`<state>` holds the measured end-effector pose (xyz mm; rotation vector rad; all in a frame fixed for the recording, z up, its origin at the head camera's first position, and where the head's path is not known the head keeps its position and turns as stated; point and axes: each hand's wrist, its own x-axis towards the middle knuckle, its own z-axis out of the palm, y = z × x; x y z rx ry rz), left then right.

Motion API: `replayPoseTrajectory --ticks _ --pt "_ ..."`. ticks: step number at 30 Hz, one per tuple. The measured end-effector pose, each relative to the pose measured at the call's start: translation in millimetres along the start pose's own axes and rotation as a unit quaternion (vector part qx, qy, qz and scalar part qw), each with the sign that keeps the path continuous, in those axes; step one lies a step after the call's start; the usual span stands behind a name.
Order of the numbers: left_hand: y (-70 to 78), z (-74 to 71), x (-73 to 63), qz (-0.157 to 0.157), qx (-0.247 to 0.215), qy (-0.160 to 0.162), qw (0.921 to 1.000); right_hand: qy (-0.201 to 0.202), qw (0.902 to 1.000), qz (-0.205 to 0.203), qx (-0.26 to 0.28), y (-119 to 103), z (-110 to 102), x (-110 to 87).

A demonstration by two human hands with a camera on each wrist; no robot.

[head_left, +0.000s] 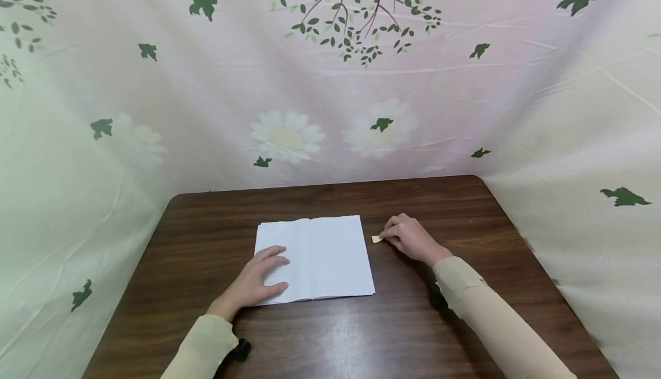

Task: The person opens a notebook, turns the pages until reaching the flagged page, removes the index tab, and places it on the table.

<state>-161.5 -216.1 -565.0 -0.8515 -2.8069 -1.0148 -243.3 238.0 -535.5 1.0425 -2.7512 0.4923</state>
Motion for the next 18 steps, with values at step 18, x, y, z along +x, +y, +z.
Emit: replayPoseTrajectory --ticks 18 --pt "4.1 -1.4 0.4 -0.001 0.002 0.000 1.0000 0.004 0.9997 -0.024 0.006 -4.0 1.2 -1.4"
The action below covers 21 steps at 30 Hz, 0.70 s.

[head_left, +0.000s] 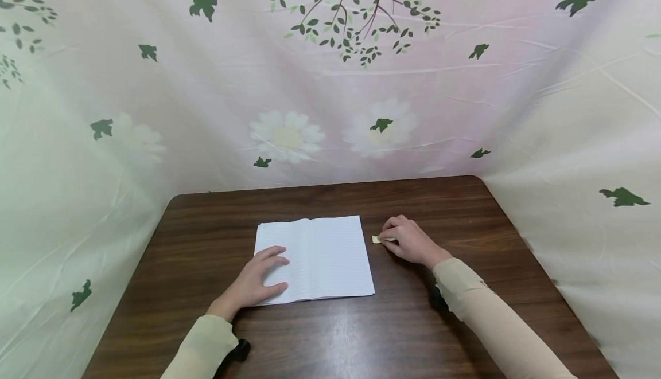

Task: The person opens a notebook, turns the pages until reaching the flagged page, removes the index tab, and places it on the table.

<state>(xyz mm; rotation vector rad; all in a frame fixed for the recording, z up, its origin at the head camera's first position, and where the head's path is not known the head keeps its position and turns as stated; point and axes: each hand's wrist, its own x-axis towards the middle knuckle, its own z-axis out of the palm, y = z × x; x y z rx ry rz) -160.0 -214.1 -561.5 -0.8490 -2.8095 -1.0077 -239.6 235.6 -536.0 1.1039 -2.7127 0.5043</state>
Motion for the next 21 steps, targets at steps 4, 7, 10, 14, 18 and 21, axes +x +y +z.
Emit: replayPoseTrajectory --ticks 4,7,10,14,18,21 --pt "-1.0 1.5 0.0 0.008 0.001 0.004 1.0000 0.013 0.9998 -0.012 0.002 -0.6 3.4 0.0" --pt "-1.5 1.8 0.2 0.010 0.000 0.006 0.9999 0.016 0.9997 -0.021 0.000 -1.2 4.9 0.3" --pt "-2.1 1.9 0.3 0.009 0.002 0.005 0.9999 0.012 0.9995 -0.028 -0.003 -2.3 5.0 0.5" --pt "-2.4 2.0 0.1 0.005 0.002 0.003 1.0000 -0.003 0.9996 -0.027 -0.002 -3.8 4.8 1.3" --pt "-1.7 1.7 0.0 0.004 0.000 0.003 1.0000 -0.011 0.9997 -0.020 0.003 -5.6 4.8 3.1" --pt "-1.4 1.4 0.3 0.004 0.000 0.002 1.0000 -0.013 0.9998 -0.016 0.002 -7.2 5.2 4.6"
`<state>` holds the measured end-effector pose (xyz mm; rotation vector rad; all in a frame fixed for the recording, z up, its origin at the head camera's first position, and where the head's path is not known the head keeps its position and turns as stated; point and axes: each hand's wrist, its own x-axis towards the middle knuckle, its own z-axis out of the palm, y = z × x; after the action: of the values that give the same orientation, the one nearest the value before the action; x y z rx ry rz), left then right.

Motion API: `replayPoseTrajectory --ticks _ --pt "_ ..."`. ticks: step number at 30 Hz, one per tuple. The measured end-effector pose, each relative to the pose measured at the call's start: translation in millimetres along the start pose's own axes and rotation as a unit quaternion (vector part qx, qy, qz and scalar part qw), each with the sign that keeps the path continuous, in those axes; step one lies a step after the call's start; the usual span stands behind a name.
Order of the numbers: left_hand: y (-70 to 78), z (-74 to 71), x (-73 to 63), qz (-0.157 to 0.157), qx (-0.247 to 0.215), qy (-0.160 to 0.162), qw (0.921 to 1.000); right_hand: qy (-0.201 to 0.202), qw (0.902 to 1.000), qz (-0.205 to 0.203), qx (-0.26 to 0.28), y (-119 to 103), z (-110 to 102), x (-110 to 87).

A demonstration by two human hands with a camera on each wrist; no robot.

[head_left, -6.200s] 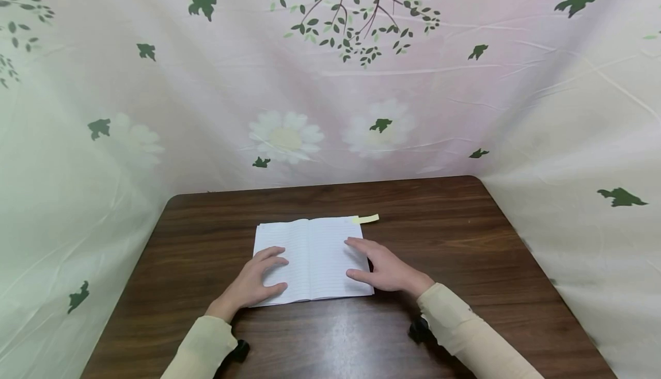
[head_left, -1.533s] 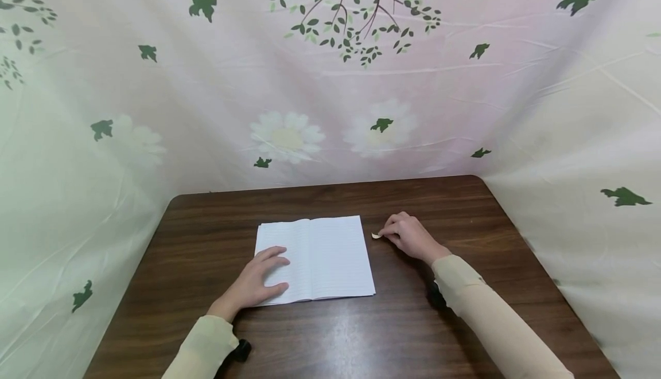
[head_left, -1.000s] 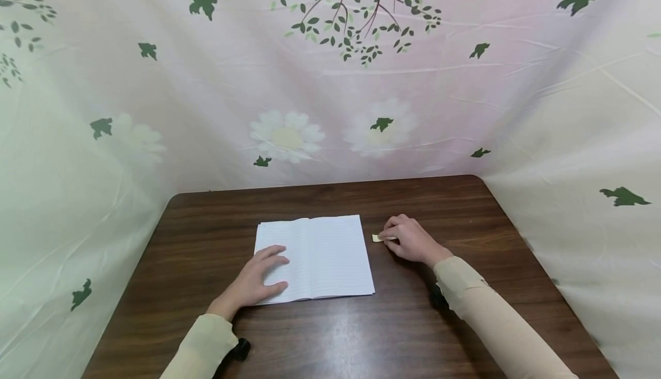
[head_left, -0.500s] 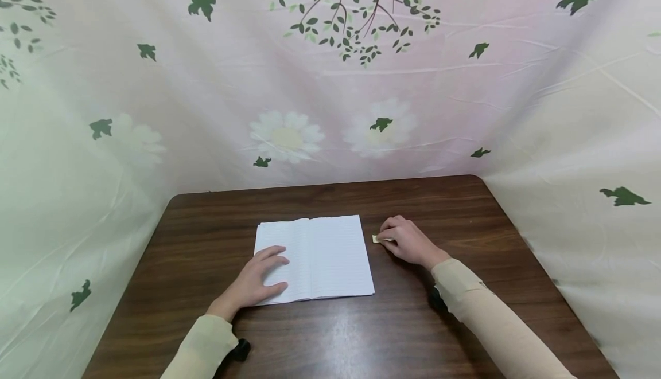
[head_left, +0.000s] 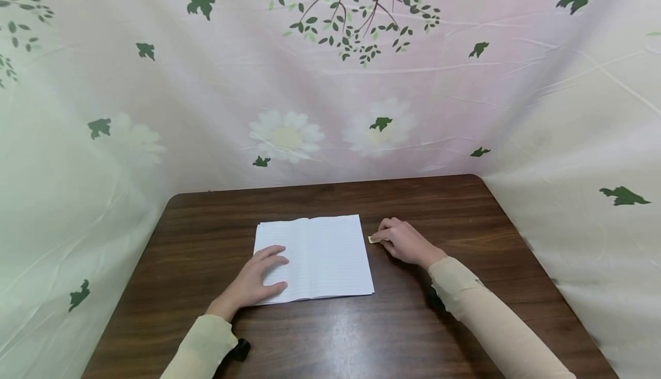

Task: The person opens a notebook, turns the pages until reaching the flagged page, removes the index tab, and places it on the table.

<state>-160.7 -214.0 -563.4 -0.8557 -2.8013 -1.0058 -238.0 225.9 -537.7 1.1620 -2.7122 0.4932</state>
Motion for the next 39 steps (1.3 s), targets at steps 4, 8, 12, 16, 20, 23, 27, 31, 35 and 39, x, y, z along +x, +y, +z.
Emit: replayPoseTrajectory --ticks 4,8,12,16,20,23,27,31,35,39 --pt "0.1 -0.4 0.3 0.000 0.002 -0.001 1.0000 -0.004 0.9999 0.013 -0.007 -3 1 3.3" --pt "0.4 -0.6 0.6 0.002 0.001 0.001 1.0000 0.003 0.9993 0.034 -0.015 -7 4 7.4" --pt "0.3 -0.3 0.5 0.006 0.000 0.003 1.0000 0.010 0.9983 0.051 -0.025 -10 7 12.0" --pt "0.1 0.4 0.3 0.007 -0.002 0.005 1.0000 0.009 0.9977 0.059 -0.032 -12 7 16.0" --pt "-0.6 0.9 0.0 0.007 -0.003 0.006 1.0000 0.008 0.9974 0.065 -0.029 -14 8 17.1" --pt "-1.0 1.1 -0.2 0.005 -0.003 0.004 1.0000 0.011 0.9975 0.067 -0.021 -13 8 16.0" --pt "-1.1 1.1 0.2 0.006 -0.001 0.004 1.0000 0.012 0.9974 0.070 -0.002 -12 9 13.7" --pt "-1.3 1.5 0.3 0.013 0.000 0.005 0.9999 0.003 0.9970 0.077 0.010 -13 8 12.7" --pt "-1.3 1.6 0.0 0.013 0.001 0.005 0.9999 0.002 0.9975 0.070 0.005 -14 8 10.6" --pt "-1.4 1.6 0.3 0.012 -0.001 0.003 0.9999 0.013 0.9988 0.046 -0.009 -14 8 4.1"
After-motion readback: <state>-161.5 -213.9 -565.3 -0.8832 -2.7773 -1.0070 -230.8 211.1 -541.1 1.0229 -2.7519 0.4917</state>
